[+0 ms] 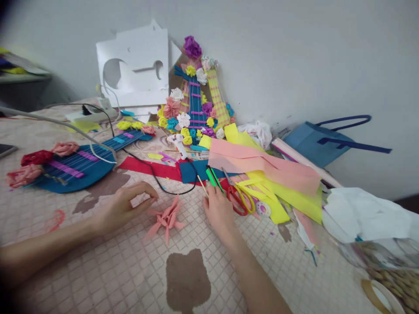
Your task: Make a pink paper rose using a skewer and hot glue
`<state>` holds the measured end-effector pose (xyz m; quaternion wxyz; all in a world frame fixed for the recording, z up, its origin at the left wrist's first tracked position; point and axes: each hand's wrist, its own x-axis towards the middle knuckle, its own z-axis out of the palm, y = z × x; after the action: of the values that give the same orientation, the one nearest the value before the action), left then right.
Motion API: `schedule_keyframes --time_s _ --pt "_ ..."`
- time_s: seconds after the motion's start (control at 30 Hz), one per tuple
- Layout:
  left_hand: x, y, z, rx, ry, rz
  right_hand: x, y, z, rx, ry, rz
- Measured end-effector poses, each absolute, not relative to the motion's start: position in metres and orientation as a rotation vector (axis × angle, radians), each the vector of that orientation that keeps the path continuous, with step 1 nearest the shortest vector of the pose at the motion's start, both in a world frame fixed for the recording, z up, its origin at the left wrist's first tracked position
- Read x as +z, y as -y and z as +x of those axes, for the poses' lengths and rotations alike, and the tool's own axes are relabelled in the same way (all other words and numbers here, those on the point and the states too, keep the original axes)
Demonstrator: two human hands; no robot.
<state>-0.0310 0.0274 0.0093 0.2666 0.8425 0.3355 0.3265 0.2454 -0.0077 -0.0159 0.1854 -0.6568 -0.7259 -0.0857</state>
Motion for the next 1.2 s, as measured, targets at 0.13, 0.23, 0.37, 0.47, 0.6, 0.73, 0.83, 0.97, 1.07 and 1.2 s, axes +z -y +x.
schedule_keyframes --time_s 0.13,0.23,0.37,0.47,0.6,0.73,0.83,0.97,1.07,1.2 --pt "0.01 -0.024 -0.03 0.845 -0.891 2.254 -0.02 0.006 0.244 -0.357 2.059 -1.919" --pt "0.011 -0.022 -0.029 0.826 -0.852 2.258 -0.021 0.005 0.245 -0.361 2.061 -1.935" --pt "0.011 -0.019 -0.027 0.824 -0.836 2.273 -0.022 0.007 0.246 -0.299 2.032 -1.93" --pt "0.013 -0.017 -0.027 0.845 -0.873 2.264 -0.02 0.009 0.247 -0.203 1.952 -1.879" --pt "0.012 -0.013 -0.027 0.875 -0.875 2.259 -0.016 0.013 0.248 0.002 1.851 -1.731" --pt "0.007 -0.009 -0.025 0.836 -0.855 2.261 -0.013 0.019 0.24 0.167 1.804 -1.596" --pt "0.003 -0.006 -0.024 0.745 -0.835 2.19 -0.011 0.022 0.232 0.241 1.757 -1.555" --pt "-0.001 -0.002 -0.02 0.698 -0.806 2.049 -0.007 0.025 0.226 0.311 1.725 -1.556" --pt "-0.005 0.0 -0.017 0.739 -0.836 2.049 -0.006 0.026 0.224 0.347 1.721 -1.553" --pt "-0.011 0.001 -0.014 0.758 -0.856 2.031 -0.006 0.028 0.222 0.366 1.727 -1.551"
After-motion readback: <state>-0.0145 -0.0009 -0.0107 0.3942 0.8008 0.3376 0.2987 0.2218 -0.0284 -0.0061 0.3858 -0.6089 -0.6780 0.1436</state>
